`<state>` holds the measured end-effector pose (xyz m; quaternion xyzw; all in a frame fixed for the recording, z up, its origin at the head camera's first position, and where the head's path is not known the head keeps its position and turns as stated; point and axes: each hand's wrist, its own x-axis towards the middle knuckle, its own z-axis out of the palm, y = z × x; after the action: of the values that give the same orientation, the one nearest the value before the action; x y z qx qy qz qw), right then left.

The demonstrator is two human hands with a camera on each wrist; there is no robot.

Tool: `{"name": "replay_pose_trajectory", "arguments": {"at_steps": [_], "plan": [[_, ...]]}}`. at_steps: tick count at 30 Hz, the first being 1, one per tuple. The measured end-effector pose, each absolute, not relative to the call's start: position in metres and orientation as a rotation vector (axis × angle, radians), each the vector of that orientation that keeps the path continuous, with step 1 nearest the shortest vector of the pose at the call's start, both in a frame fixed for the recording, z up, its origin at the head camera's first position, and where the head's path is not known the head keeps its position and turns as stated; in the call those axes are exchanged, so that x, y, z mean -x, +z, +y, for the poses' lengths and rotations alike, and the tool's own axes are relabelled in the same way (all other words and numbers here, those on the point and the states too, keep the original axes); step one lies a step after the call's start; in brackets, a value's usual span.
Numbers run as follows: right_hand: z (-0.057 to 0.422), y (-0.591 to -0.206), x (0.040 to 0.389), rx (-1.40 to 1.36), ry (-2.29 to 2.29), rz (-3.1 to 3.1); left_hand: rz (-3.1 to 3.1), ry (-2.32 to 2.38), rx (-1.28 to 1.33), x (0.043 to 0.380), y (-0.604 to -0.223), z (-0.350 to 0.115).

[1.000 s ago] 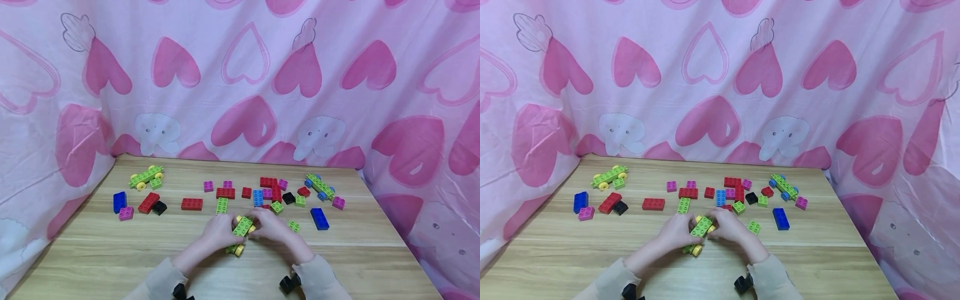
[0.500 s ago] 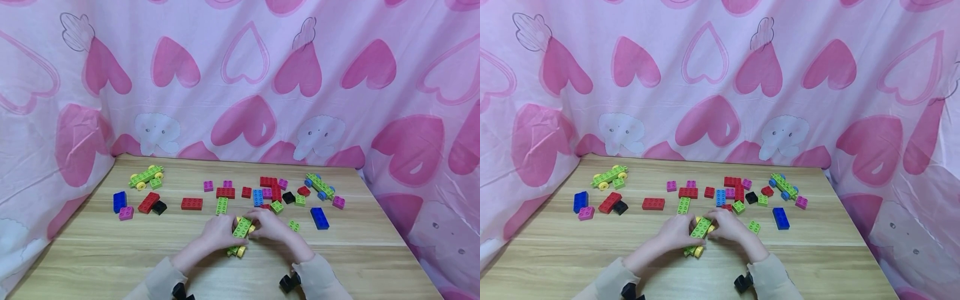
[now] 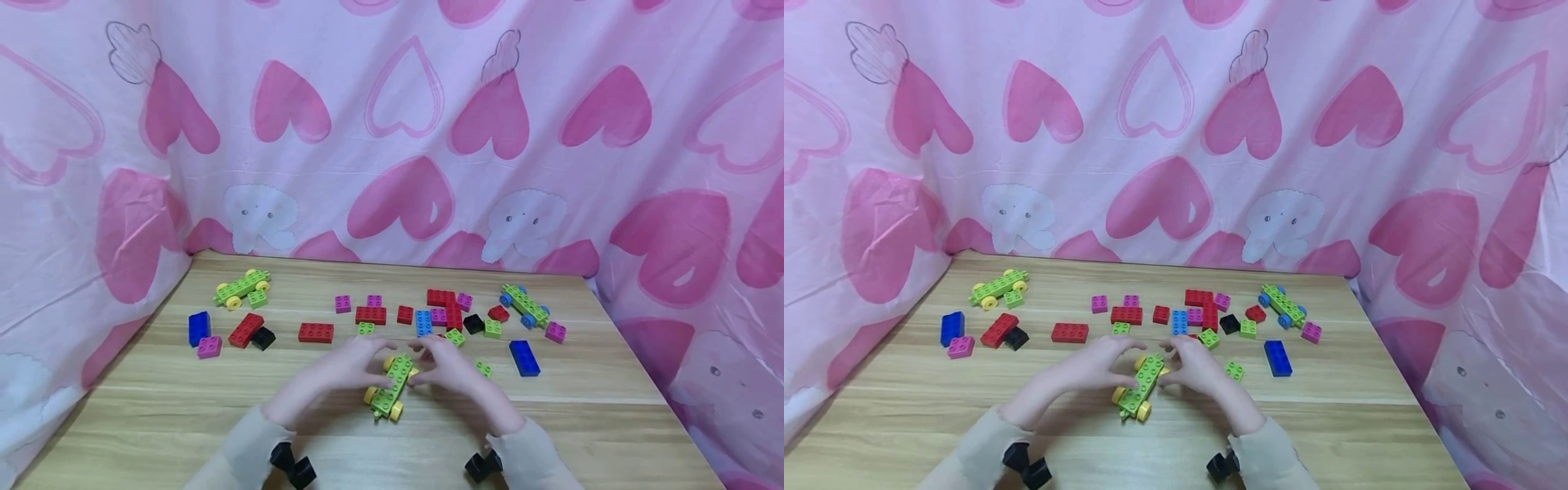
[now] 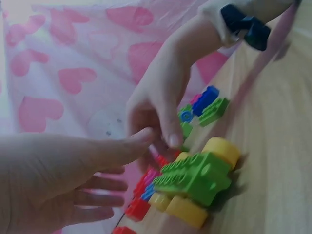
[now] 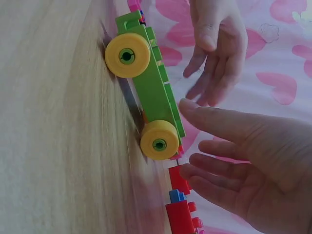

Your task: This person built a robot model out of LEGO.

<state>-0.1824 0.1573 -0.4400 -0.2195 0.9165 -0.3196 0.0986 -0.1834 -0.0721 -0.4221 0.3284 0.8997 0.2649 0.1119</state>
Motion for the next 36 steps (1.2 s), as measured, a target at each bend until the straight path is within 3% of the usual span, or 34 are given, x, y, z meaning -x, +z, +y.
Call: {"name": "replay_pose_trajectory", "arguments": {"at_steps": [15,36], "plan": [[0.157,-0.442,0.175,0.660,-0.998,2.673,2.430,0.684,-1.136,0.195,-0.441,-0.088],[0.146,-0.447,0.174,0.646,-1.011,2.632,2.443,0.727,-1.015,0.192,-0.447,-0.088]]}}
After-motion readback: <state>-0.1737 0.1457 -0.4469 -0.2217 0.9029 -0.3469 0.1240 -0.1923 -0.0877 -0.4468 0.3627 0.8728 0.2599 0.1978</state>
